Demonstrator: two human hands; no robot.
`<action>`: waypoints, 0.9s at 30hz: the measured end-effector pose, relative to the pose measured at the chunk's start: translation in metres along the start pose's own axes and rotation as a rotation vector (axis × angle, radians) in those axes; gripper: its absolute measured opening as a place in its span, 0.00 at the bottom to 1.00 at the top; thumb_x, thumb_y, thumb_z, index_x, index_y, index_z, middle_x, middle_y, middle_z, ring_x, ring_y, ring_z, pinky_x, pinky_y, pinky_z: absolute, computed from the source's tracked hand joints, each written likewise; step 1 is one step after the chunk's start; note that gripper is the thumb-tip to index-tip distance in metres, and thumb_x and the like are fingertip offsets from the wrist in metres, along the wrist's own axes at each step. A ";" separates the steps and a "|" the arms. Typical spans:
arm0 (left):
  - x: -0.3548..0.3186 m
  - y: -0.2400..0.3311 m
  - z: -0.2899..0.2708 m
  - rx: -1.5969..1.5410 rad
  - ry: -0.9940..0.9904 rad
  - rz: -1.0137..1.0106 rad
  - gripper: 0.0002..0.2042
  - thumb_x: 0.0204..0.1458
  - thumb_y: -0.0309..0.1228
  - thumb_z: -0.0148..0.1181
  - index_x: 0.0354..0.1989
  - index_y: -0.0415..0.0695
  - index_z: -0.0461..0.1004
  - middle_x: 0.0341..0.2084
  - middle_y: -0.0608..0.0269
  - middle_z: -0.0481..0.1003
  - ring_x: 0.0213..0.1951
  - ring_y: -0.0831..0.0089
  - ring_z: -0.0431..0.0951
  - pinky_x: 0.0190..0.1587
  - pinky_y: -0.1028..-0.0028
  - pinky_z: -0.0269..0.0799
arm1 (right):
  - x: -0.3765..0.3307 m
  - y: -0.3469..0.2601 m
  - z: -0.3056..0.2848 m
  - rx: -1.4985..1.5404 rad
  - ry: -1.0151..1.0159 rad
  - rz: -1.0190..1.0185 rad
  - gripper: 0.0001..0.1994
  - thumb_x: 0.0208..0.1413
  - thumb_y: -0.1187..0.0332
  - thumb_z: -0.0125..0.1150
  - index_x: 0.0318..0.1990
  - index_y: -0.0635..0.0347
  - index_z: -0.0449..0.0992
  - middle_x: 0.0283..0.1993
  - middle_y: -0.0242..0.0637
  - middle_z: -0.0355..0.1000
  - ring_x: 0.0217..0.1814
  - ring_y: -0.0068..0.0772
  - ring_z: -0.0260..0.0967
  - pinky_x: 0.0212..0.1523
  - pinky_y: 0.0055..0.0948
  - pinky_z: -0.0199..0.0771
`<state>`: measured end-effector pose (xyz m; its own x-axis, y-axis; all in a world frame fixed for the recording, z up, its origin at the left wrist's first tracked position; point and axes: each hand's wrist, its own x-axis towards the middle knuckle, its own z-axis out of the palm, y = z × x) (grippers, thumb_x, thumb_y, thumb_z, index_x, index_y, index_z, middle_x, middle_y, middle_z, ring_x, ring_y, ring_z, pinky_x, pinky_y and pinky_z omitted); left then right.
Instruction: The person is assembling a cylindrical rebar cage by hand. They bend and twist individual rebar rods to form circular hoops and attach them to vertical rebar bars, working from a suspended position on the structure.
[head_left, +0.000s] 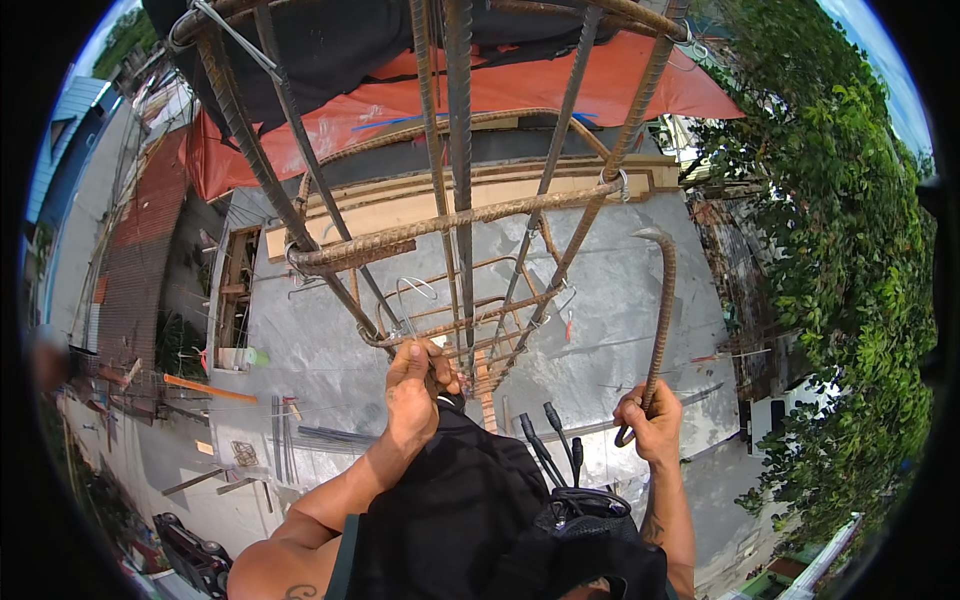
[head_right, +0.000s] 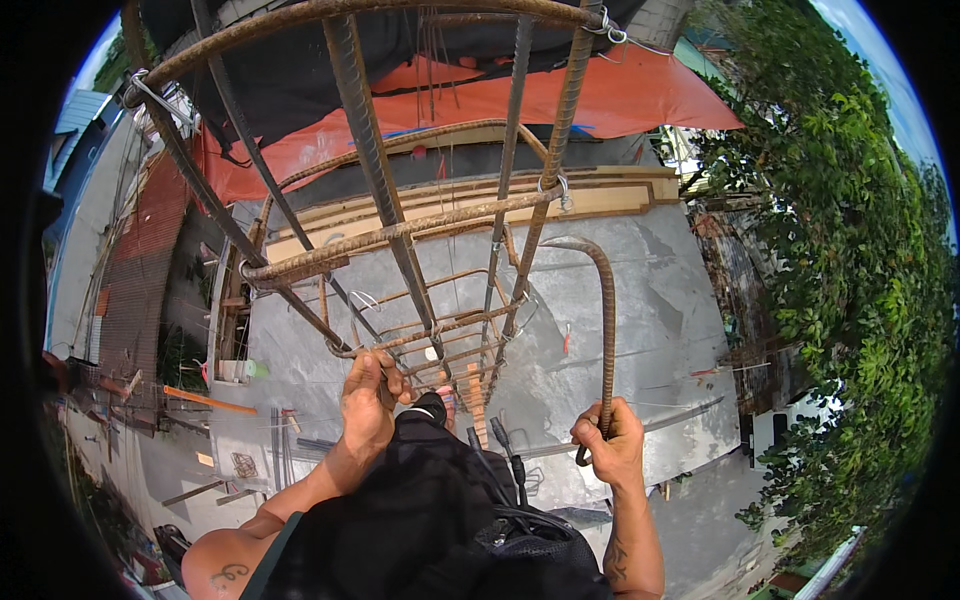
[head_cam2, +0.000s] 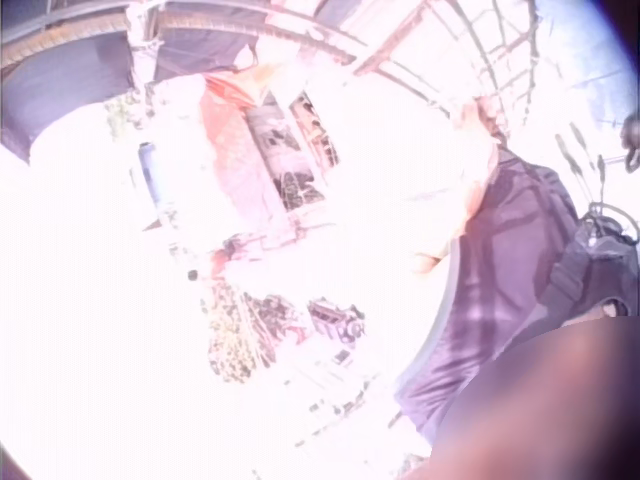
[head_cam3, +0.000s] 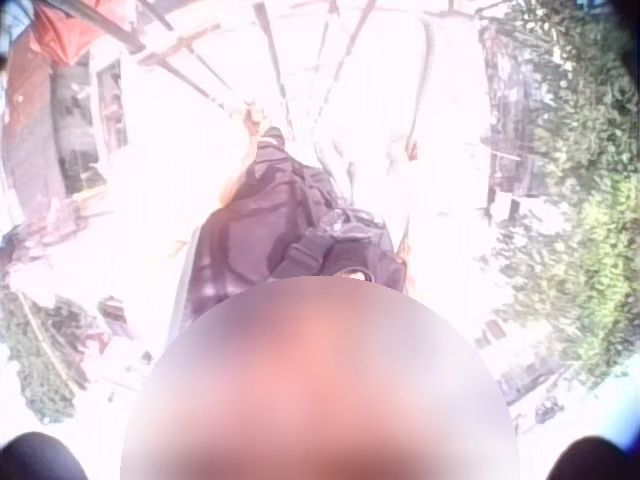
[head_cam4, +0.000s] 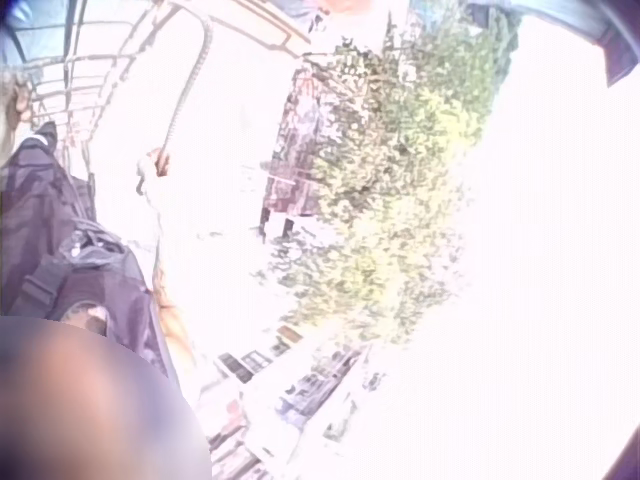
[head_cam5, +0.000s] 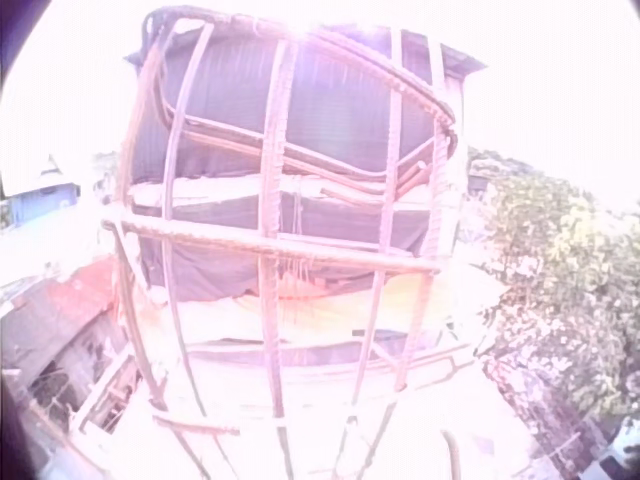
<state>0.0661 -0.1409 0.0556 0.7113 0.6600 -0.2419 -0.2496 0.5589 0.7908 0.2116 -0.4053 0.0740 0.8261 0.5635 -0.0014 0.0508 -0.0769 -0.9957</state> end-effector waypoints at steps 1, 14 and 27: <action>0.008 0.008 0.006 -0.049 0.054 0.039 0.15 0.63 0.42 0.44 0.34 0.42 0.67 0.19 0.63 0.68 0.20 0.72 0.70 0.27 0.73 0.69 | -0.003 0.000 -0.005 -0.046 -0.021 0.008 0.14 0.55 0.62 0.62 0.33 0.62 0.66 0.25 0.39 0.73 0.22 0.22 0.69 0.24 0.21 0.67; 0.118 0.045 0.047 -0.031 0.278 0.394 0.13 0.63 0.37 0.44 0.37 0.38 0.70 0.20 0.66 0.67 0.22 0.75 0.67 0.27 0.75 0.66 | -0.022 0.014 -0.005 -0.037 -0.126 0.148 0.12 0.60 0.63 0.55 0.35 0.62 0.63 0.22 0.36 0.69 0.21 0.25 0.68 0.23 0.23 0.69; 0.112 0.049 0.062 0.208 0.061 0.452 0.11 0.62 0.34 0.48 0.36 0.39 0.71 0.20 0.68 0.65 0.23 0.78 0.65 0.28 0.76 0.64 | -0.016 0.021 0.014 -0.053 -0.168 -0.008 0.08 0.62 0.68 0.51 0.42 0.64 0.65 0.25 0.38 0.72 0.18 0.17 0.60 0.19 0.19 0.61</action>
<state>0.1747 -0.0704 0.1024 0.5205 0.8449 0.1231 -0.3835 0.1026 0.9178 0.1918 -0.4042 0.0514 0.7204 0.6934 -0.0134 0.0904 -0.1131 -0.9895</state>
